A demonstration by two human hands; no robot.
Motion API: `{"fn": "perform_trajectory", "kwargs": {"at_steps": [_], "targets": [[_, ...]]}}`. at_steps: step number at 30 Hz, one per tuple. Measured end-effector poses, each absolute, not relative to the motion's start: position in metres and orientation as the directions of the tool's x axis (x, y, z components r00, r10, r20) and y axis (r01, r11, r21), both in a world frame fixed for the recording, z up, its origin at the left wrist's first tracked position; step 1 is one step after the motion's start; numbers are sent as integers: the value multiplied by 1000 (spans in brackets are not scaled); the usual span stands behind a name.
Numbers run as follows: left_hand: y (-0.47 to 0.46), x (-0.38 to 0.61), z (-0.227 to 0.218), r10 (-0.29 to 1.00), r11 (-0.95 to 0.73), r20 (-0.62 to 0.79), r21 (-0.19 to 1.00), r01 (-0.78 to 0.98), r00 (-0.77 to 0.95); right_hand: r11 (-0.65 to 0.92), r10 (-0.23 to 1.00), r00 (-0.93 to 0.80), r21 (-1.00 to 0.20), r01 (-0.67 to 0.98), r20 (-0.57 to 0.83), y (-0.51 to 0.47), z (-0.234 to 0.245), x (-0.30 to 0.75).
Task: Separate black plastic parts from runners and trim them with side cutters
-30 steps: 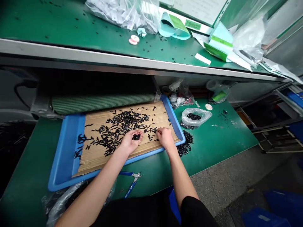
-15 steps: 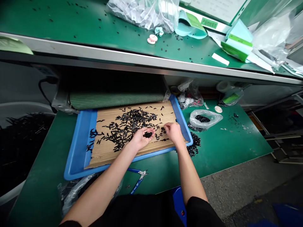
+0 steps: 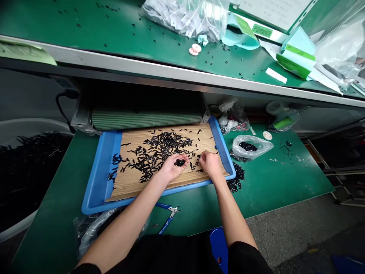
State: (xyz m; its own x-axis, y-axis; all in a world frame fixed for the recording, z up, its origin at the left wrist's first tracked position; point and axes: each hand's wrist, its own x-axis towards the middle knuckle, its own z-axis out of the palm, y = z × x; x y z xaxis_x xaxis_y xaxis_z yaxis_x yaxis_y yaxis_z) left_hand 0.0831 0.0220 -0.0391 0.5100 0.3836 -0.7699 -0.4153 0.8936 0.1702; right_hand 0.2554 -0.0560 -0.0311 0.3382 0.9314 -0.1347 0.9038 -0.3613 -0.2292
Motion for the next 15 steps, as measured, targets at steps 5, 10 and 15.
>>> {"fn": "perform_trajectory", "kwargs": {"at_steps": [5, 10, 15], "targets": [[22, 85, -43, 382, 895, -767, 168, -414, 515, -298, 948, 266, -197, 934, -174, -50, -42, 245], [22, 81, -43, 386, 893, -761, 167, -419, 522, -263, 953, 230, -170, 950, -195, -46, -34, 251], [21, 82, -41, 393, 885, -755, 156, -438, 526, -149, 964, 93, -213, 966, -249, -60, -18, 256]]}}
